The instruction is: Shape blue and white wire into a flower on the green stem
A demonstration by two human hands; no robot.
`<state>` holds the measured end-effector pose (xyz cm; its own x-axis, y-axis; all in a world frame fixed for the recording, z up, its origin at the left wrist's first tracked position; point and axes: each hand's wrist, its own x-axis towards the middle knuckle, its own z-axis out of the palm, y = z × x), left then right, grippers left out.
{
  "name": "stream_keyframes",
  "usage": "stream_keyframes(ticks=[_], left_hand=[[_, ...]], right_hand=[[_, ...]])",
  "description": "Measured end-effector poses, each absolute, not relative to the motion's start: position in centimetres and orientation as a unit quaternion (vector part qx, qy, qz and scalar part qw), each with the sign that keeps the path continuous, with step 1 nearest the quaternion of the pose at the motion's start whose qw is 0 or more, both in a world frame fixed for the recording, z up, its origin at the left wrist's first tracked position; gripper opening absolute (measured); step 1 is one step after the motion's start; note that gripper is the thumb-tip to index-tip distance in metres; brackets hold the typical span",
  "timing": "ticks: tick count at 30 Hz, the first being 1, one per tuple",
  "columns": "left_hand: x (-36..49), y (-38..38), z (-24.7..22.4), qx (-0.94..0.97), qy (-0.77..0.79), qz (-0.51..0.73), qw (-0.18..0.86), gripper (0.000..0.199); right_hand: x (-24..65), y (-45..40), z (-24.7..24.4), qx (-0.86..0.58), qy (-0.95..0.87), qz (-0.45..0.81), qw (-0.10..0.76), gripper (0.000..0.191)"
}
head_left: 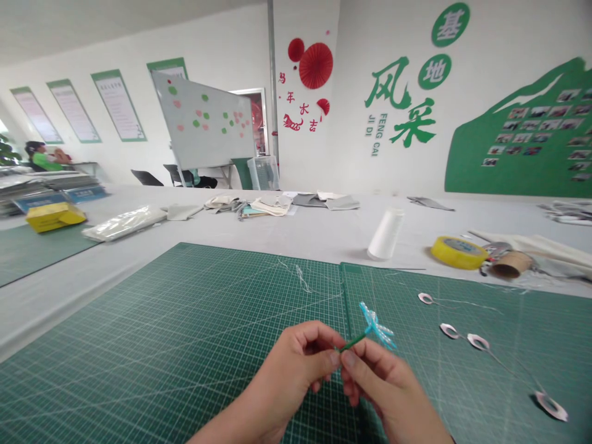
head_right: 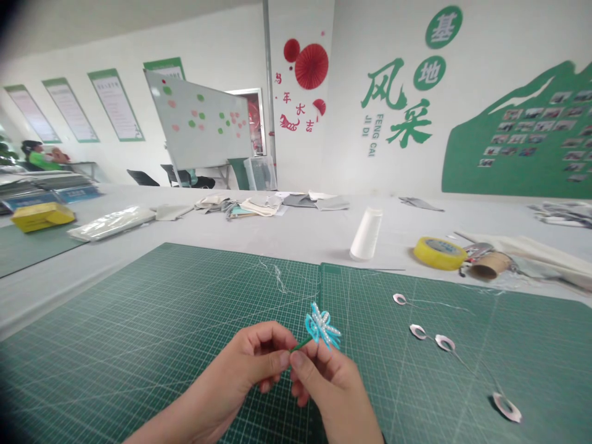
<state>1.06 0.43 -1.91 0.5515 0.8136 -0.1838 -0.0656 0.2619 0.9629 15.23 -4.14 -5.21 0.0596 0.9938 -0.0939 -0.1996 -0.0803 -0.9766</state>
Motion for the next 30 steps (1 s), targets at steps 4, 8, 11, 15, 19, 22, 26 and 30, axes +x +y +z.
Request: stream_keyframes(ticks=[4, 8, 11, 15, 19, 22, 26, 30], left_hand=[[1.0, 0.3, -2.1, 0.472, 0.349, 0.316, 0.745, 0.011], [1.1, 0.3, -2.3, 0.451, 0.346, 0.314, 0.761, 0.020], [1.2, 0.2, -2.3, 0.445, 0.351, 0.305, 0.765, 0.020], [1.3, 0.1, -2.2, 0.415, 0.340, 0.296, 0.791, 0.018], [1.2, -0.1, -2.1, 0.400, 0.349, 0.305, 0.791, 0.017], [1.2, 0.0, -2.1, 0.417, 0.350, 0.313, 0.778, 0.016], [1.2, 0.1, -2.0, 0.414, 0.358, 0.331, 0.768, 0.014], [1.2, 0.2, -2.0, 0.440, 0.363, 0.340, 0.748, 0.011]], right_hand=[[14.9, -4.4, -4.8, -0.464, -0.379, 0.575, 0.558, 0.029], [14.9, -4.6, -4.7, -0.448, -0.374, 0.588, 0.561, 0.029], [14.9, -4.7, -4.6, -0.436, -0.357, 0.606, 0.561, 0.027], [15.0, -4.7, -4.3, -0.424, -0.348, 0.619, 0.562, 0.025], [14.9, -4.6, -4.1, -0.419, -0.366, 0.617, 0.556, 0.022], [14.9, -4.7, -4.2, -0.420, -0.386, 0.612, 0.548, 0.022], [14.8, -4.9, -4.2, -0.428, -0.402, 0.602, 0.541, 0.025], [14.8, -5.0, -3.7, -0.448, -0.419, 0.574, 0.542, 0.029]])
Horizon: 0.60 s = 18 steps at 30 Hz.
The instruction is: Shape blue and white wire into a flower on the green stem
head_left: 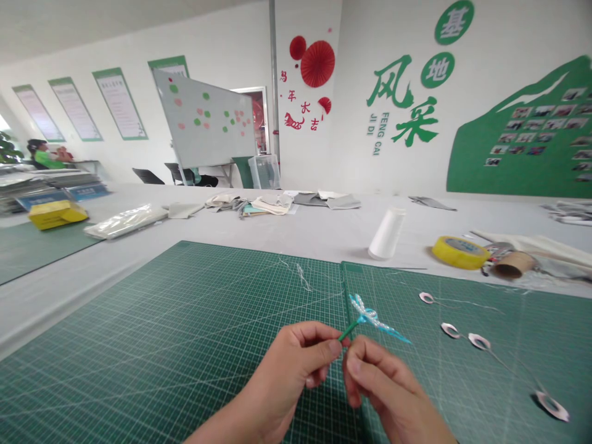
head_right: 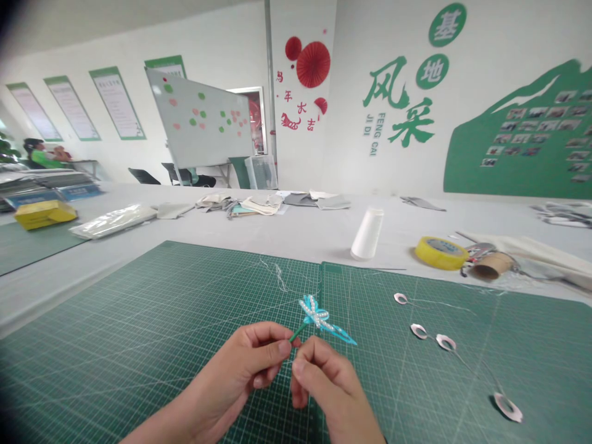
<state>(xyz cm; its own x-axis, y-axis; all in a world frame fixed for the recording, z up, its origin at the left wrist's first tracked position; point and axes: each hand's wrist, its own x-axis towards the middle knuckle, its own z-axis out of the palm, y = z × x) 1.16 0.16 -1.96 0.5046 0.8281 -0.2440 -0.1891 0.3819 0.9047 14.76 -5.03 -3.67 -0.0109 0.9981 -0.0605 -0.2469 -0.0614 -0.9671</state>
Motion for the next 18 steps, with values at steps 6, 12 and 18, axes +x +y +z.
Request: stream_keyframes(ticks=[6, 12, 18], left_hand=[[0.6, 0.8, -1.8, 0.452, 0.392, 0.361, 0.715, 0.015], [0.3, 1.2, -1.1, 0.469, 0.422, 0.371, 0.681, 0.016], [0.9, 0.8, -1.3, 0.538, 0.448, 0.360, 0.617, 0.009]], right_hand=[[15.9, -4.2, -3.8, -0.516, -0.481, 0.521, 0.480, 0.026], [17.2, -3.7, -5.0, -0.612, -0.463, 0.380, 0.516, 0.019], [15.2, -5.0, -3.1, -0.441, -0.287, 0.607, 0.596, 0.030]])
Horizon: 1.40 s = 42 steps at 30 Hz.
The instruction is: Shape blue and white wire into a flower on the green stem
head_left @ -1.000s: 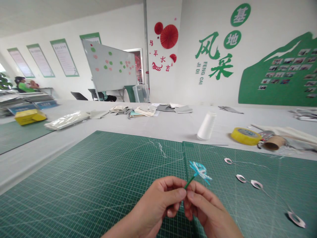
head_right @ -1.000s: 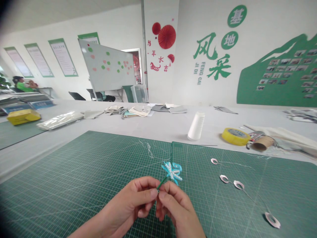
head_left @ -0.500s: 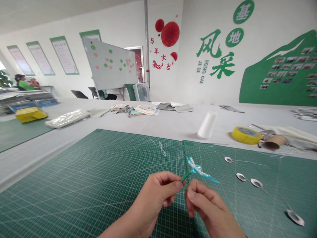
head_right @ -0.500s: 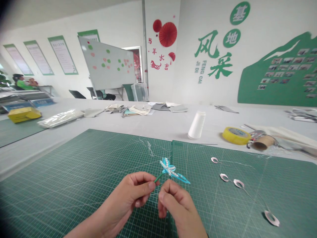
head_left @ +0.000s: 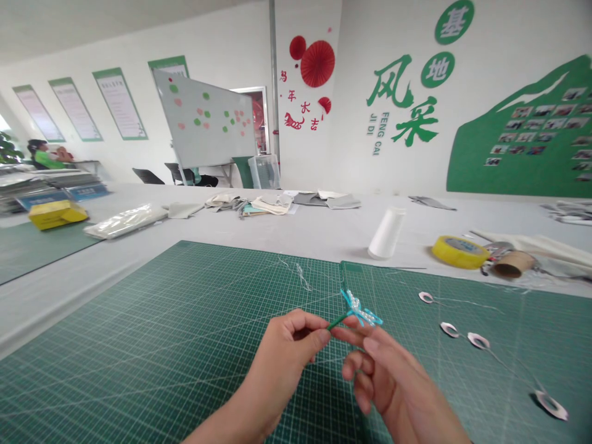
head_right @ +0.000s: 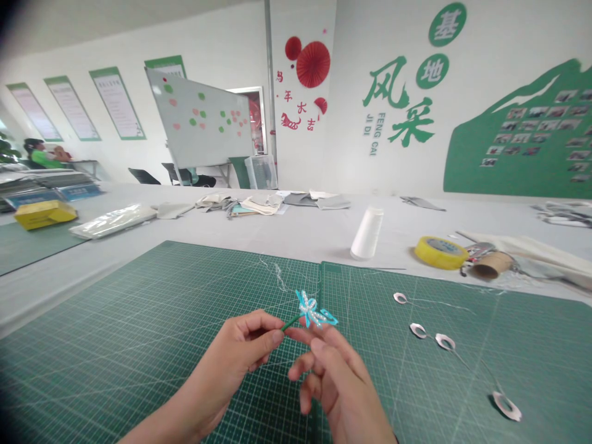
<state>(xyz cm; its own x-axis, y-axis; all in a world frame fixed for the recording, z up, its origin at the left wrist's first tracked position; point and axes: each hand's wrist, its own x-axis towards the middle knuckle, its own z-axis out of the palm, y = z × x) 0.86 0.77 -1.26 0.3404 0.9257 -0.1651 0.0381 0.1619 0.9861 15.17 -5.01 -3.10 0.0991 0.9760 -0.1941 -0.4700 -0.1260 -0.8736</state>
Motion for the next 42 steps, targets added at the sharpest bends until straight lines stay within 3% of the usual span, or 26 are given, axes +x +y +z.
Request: stream_keyframes(ticks=[7, 21, 42], left_hand=[[0.9, 0.5, -1.7, 0.596, 0.443, 0.360, 0.565, 0.008], [1.2, 0.2, -1.7, 0.481, 0.376, 0.344, 0.714, 0.016], [0.9, 0.0, -1.5, 0.464, 0.316, 0.363, 0.744, 0.014]], right_hand=[[14.3, -4.4, -4.0, -0.472, -0.327, 0.575, 0.583, 0.028], [14.8, -4.5, -4.0, -0.488, -0.375, 0.558, 0.557, 0.028], [15.6, -4.7, -3.7, -0.491, -0.438, 0.534, 0.531, 0.029]])
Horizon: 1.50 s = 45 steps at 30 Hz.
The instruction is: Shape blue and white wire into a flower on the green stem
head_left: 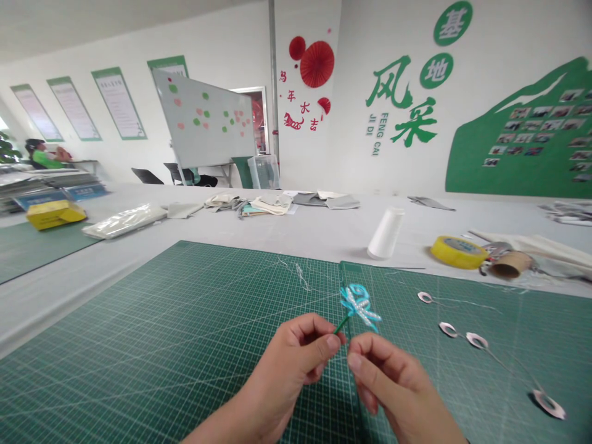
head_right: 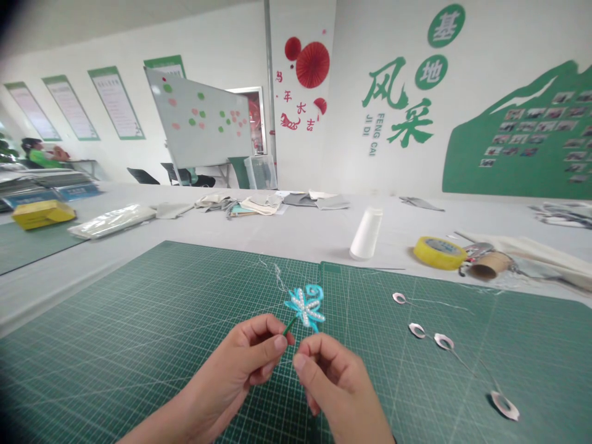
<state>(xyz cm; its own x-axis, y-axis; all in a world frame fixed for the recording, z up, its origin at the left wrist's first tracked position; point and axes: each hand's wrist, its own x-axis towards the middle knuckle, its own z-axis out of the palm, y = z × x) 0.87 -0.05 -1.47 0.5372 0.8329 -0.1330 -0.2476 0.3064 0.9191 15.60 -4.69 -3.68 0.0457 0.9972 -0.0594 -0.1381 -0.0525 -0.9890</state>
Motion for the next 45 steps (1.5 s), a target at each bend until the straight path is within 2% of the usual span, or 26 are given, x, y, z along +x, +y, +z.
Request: stream_keyframes(ticks=[3, 6, 13, 18, 29, 37, 40, 45], left_hand=[[0.9, 0.1, -1.4, 0.480, 0.342, 0.360, 0.723, 0.016], [1.1, 0.1, -1.4, 0.495, 0.359, 0.355, 0.707, 0.018], [1.9, -0.6, -1.8, 0.500, 0.387, 0.324, 0.704, 0.020], [2.2, -0.9, -2.0, 0.470, 0.378, 0.303, 0.738, 0.019], [2.0, -0.8, -2.3, 0.441, 0.333, 0.324, 0.768, 0.020], [1.7, -0.5, -2.0, 0.439, 0.353, 0.364, 0.742, 0.018], [1.7, -0.4, -2.0, 0.439, 0.346, 0.366, 0.744, 0.019], [1.5, -0.2, -2.1, 0.435, 0.346, 0.371, 0.744, 0.016]], right_hand=[[15.8, -4.6, -3.7, -0.512, -0.438, 0.502, 0.541, 0.029], [15.7, -4.7, -3.7, -0.515, -0.383, 0.473, 0.604, 0.025], [14.8, -4.7, -3.7, -0.445, -0.263, 0.536, 0.667, 0.024], [14.7, -4.8, -3.5, -0.430, -0.218, 0.543, 0.687, 0.019], [15.0, -4.9, -3.3, -0.473, -0.285, 0.514, 0.656, 0.023], [15.8, -4.7, -4.3, -0.546, -0.476, 0.461, 0.512, 0.021], [15.9, -4.7, -4.6, -0.574, -0.492, 0.409, 0.510, 0.022], [15.7, -4.9, -4.2, -0.575, -0.485, 0.395, 0.528, 0.023]])
